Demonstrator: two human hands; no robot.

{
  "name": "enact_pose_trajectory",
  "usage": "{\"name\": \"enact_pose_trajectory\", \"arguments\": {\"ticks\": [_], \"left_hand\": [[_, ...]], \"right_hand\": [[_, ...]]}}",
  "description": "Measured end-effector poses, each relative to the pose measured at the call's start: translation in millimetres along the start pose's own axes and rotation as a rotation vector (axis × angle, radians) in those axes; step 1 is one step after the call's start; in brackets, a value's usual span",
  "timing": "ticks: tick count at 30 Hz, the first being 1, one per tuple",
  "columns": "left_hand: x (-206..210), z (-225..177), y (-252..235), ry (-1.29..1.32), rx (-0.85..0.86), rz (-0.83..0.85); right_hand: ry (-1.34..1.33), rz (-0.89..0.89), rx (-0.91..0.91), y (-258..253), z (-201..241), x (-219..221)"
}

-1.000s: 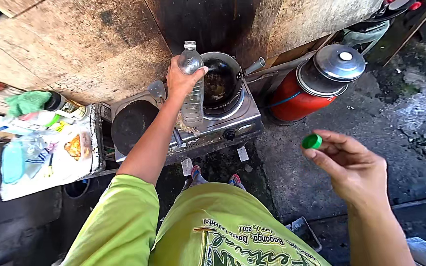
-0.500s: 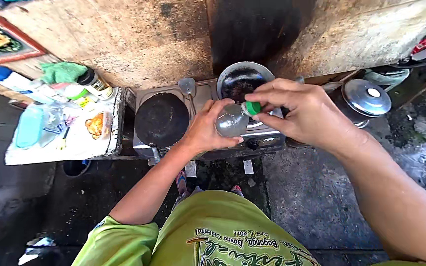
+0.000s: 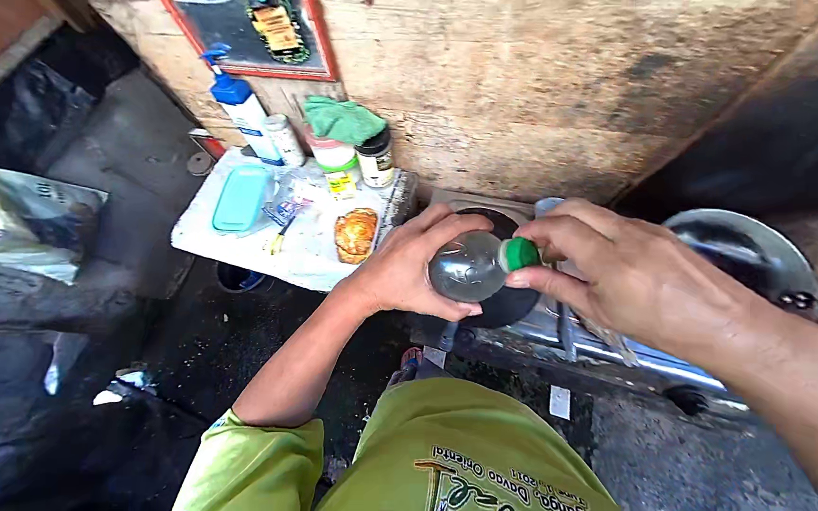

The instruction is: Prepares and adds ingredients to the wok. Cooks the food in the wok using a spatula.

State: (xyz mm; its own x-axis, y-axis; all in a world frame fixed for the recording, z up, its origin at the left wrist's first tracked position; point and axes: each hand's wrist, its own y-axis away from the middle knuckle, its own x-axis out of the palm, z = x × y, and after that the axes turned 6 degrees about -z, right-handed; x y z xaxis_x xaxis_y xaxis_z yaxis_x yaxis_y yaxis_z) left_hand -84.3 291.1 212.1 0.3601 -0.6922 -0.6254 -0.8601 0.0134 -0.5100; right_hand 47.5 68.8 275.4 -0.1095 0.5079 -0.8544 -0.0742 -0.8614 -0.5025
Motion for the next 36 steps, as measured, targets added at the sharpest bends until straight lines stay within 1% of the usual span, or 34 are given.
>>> {"name": "enact_pose_trajectory", "arguments": {"ticks": [2,5,7,9,10,12,13,15,17,18,20,21,23,24,25,27,28,29,30,31,32,33,35,36], "left_hand": [[-26.8,21.4,9.2,-0.120,0.000,-0.110],[-60.6,59.3,17.0,-0.241,-0.017,-0.206],[-89.4,86.7,16.3,-0.288,-0.055,-0.325],[-127.1,117.3,15.9,-0.353,-0.139,-0.499],[-145.9,134.7,15.5,-0.374,-0.208,-0.597],[-177.6,176.1,11.5,-0.384,-0.340,-0.767],[-188.3,199.1,8.3,-0.393,-0.388,-0.830],[-198.2,244.9,3.7,-0.383,-0.449,-0.913],[-196.1,281.6,2.5,-0.341,-0.540,-0.929],[-192.6,293.5,1.1,-0.308,-0.599,-0.917],[-183.0,317.3,0.4,-0.255,-0.648,-0.886],[-177.6,331.4,2.3,-0.227,-0.645,-0.873],[-166.0,356.0,4.8,-0.180,-0.633,-0.866],[-160.6,362.4,2.8,-0.168,-0.676,-0.861],[-154.9,359.8,-2.3,-0.153,-0.733,-0.847],[-142.3,331.2,-20.0,-0.141,-0.832,-0.855],[-134.7,313.5,-30.0,-0.186,-0.877,-0.831],[-125.2,285.8,-44.8,-0.218,-0.961,-0.797],[-117.2,249.2,-62.5,-0.193,-1.057,-0.747],[-113.7,221.2,-74.3,-0.153,-1.102,-0.666],[-113.7,205.8,-78.5,-0.114,-1.091,-0.560],[-115.8,201.2,-77.9,-0.090,-1.055,-0.466],[-116.8,195.6,-79.0,-0.052,-0.999,-0.375],[-116.2,192.3,-80.5,-0.039,-0.989,-0.368]], "right_hand": [[0.108,-0.058,0.009,-39.3,9.9,25.7],[0.198,-0.197,0.051,-85.6,11.4,66.2],[0.143,-0.174,0.115,-103.1,11.3,80.2],[0.023,-0.086,0.144,-102.5,14.5,86.2],[-0.033,-0.040,0.142,-93.4,15.3,90.8],[-0.113,0.079,0.160,-59.3,15.5,102.0],[-0.149,0.146,0.191,-37.1,14.9,107.6],[-0.195,0.222,0.285,9.6,14.4,116.0],[-0.210,0.263,0.421,53.4,17.9,116.0],[-0.221,0.291,0.505,72.5,21.2,112.6],[-0.289,0.395,0.721,101.6,30.1,98.5],[-0.328,0.476,0.845,111.6,33.4,89.8],[-0.371,0.693,1.098,123.3,35.9,75.4],[-0.366,0.788,1.197,128.3,34.7,71.8],[-0.359,0.851,1.283,134.6,32.4,70.6],[-0.321,0.881,1.408,154.9,25.6,74.2],[-0.283,0.852,1.448,168.7,21.0,77.4],[-0.237,0.804,1.487,182.8,16.0,80.2],[-0.185,0.742,1.527,195.1,10.4,82.7],[-0.122,0.671,1.562,207.9,4.1,86.3],[-0.061,0.588,1.591,221.7,-3.2,90.7],[-0.006,0.496,1.614,236.2,-10.9,95.2],[0.077,0.328,1.673,258.4,-25.1,103.8],[0.097,0.250,1.720,266.1,-30.9,107.4]]}}
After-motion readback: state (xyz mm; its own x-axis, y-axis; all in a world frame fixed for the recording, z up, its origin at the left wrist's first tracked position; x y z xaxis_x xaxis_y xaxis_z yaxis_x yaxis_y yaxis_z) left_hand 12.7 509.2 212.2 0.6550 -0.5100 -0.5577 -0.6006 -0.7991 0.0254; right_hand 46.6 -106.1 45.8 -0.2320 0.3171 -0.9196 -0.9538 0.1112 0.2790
